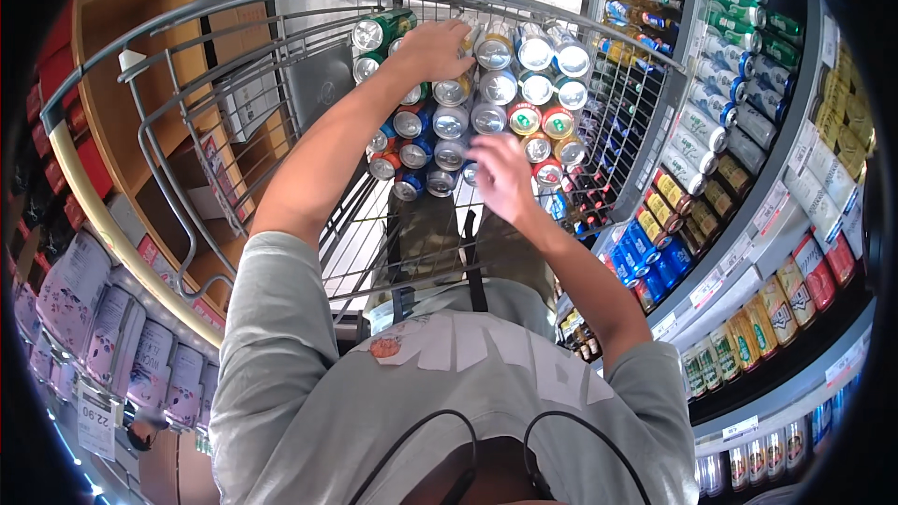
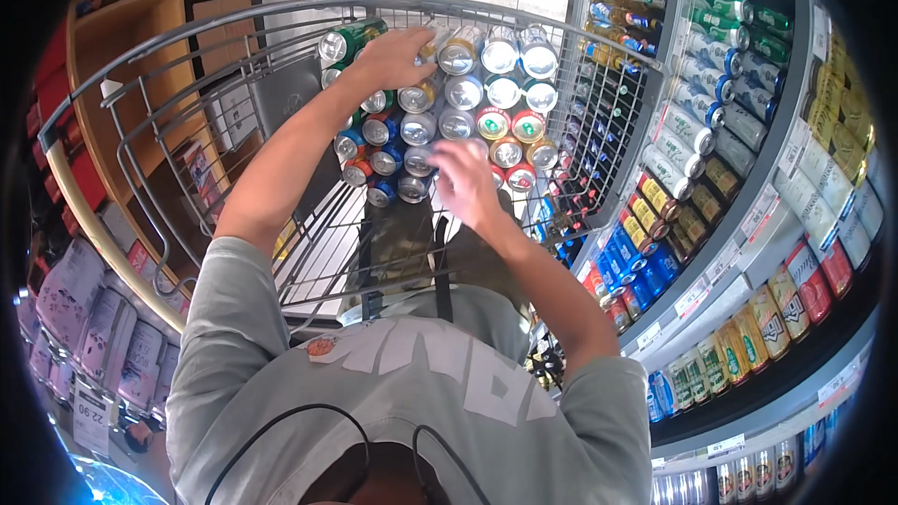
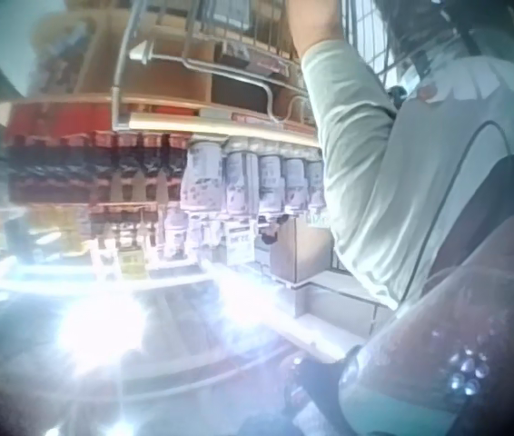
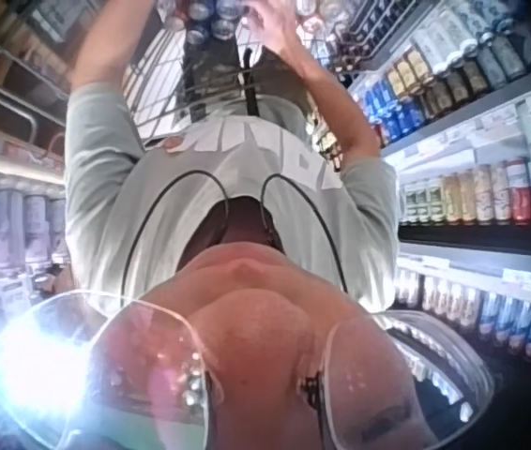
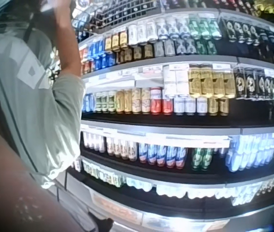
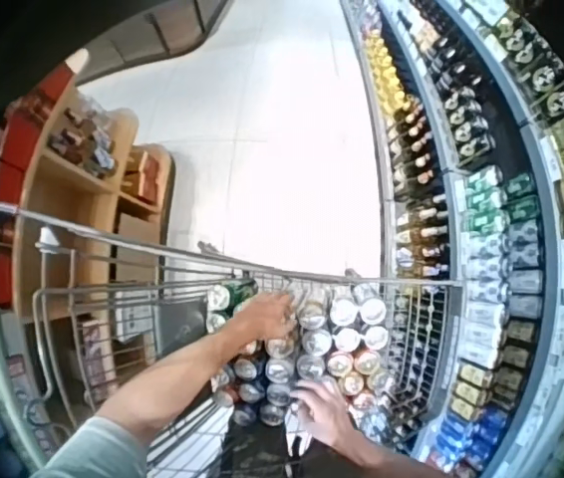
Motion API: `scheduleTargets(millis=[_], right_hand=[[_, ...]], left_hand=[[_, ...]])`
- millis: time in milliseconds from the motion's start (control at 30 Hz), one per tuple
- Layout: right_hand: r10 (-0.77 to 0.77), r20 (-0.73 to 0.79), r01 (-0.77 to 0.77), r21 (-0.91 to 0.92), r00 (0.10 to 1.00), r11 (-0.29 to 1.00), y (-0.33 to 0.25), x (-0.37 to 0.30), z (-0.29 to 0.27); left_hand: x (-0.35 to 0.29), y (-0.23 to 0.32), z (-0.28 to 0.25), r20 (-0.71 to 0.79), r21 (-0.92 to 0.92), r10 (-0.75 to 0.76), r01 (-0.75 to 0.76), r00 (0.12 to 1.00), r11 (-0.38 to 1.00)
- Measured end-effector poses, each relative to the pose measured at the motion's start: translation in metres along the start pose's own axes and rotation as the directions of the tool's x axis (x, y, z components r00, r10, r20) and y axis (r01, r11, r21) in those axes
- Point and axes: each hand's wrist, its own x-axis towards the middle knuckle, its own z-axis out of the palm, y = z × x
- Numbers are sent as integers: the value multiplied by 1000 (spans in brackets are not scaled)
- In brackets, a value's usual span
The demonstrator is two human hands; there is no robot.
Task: The person repeatedly picks up beverage cans from a refrigerated shelf and places them into a shopping cart. They then rearrange the cans in the cart to fit more items.
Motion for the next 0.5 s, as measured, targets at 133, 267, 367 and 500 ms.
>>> scheduleTargets(millis=[133, 267, 367, 500], right_hand=[[17, -88, -24, -87, 996, 996, -6, 107, -28], [-25, 196, 113, -452, 980, 885, 37, 170, -4], [195, 428, 85, -553, 882, 829, 44, 198, 4], [244, 455, 59, -556, 856, 829, 42, 203, 8]], left_hand=[[11, -36, -4, 113, -230, 60, -32, 992, 973], [24, -41, -6, 287, -221, 154, -90, 945, 971], [26, -47, -7, 341, -45, 162, -156, 926, 987], [-3, -40, 5, 79, 265, 138, -154, 987, 952]])
